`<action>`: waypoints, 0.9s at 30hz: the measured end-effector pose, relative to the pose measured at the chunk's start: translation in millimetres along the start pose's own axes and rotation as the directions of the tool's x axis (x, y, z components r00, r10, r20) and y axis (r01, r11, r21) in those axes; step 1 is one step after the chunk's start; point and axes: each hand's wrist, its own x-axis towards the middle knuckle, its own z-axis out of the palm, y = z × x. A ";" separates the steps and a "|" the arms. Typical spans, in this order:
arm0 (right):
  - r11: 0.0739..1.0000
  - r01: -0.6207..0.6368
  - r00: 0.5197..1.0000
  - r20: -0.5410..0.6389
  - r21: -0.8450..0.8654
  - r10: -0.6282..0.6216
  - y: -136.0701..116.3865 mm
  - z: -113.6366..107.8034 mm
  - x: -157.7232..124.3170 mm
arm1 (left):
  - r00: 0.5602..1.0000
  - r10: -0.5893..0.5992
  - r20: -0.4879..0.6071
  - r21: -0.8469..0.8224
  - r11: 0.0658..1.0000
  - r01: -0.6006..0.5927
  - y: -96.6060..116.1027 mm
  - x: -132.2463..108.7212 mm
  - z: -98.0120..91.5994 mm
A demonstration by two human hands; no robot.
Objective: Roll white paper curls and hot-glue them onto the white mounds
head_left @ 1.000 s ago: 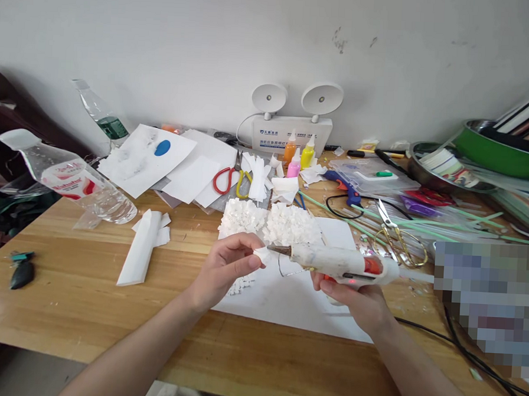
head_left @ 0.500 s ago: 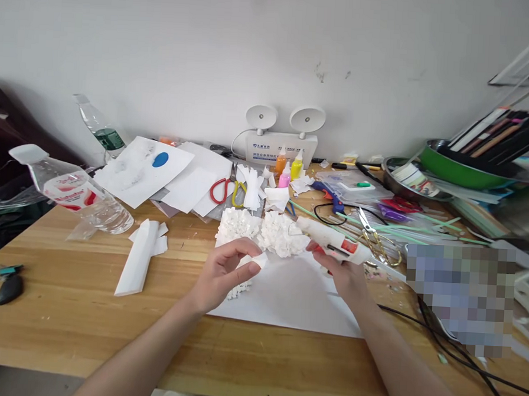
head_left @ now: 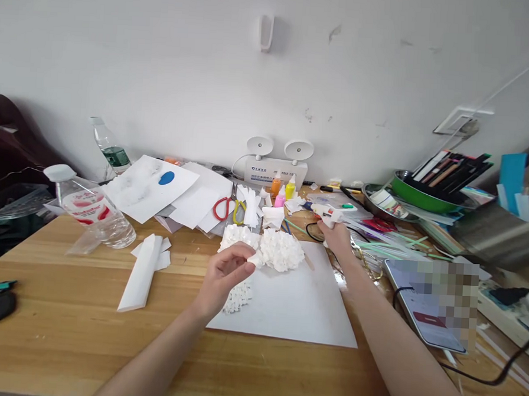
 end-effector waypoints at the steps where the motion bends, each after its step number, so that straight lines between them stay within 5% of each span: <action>1: 0.999 -0.005 1.000 0.005 -0.049 0.005 -0.6 3.8 0.8 | 1.000 0.012 -0.012 0.015 1.000 -0.012 0.7 0.1 -0.3; 6: 0.979 0.003 1.000 -0.006 -0.206 -0.005 -4.6 12.9 -5.6 | 0.998 0.062 -0.032 0.062 0.996 -0.060 2.1 1.5 -2.1; 13: 0.978 -0.022 0.994 -0.106 -0.209 -0.001 -5.5 2.7 -26.5 | 0.987 0.124 -0.106 0.123 0.986 -0.111 10.6 9.8 -10.0; 17: 0.984 -0.074 0.986 -0.157 -0.163 0.048 -2.2 -8.8 -44.3 | 0.974 0.194 -0.113 0.328 0.933 -0.148 23.2 14.6 -18.9; 22: 0.998 -0.048 0.977 -0.205 0.033 0.054 4.6 -23.0 -63.4 | 0.952 0.280 0.127 0.701 0.654 -0.285 30.0 12.8 -45.6; 25: 0.996 -0.001 0.977 -0.214 0.089 0.020 8.7 -25.4 -66.3 | 0.926 0.119 0.358 0.803 0.467 -0.370 29.2 9.5 -66.1; 27: 0.990 0.037 0.966 -0.258 0.132 -0.002 11.3 -24.1 -64.5 | 0.870 -0.007 0.493 0.820 0.338 -0.462 27.5 7.8 -77.0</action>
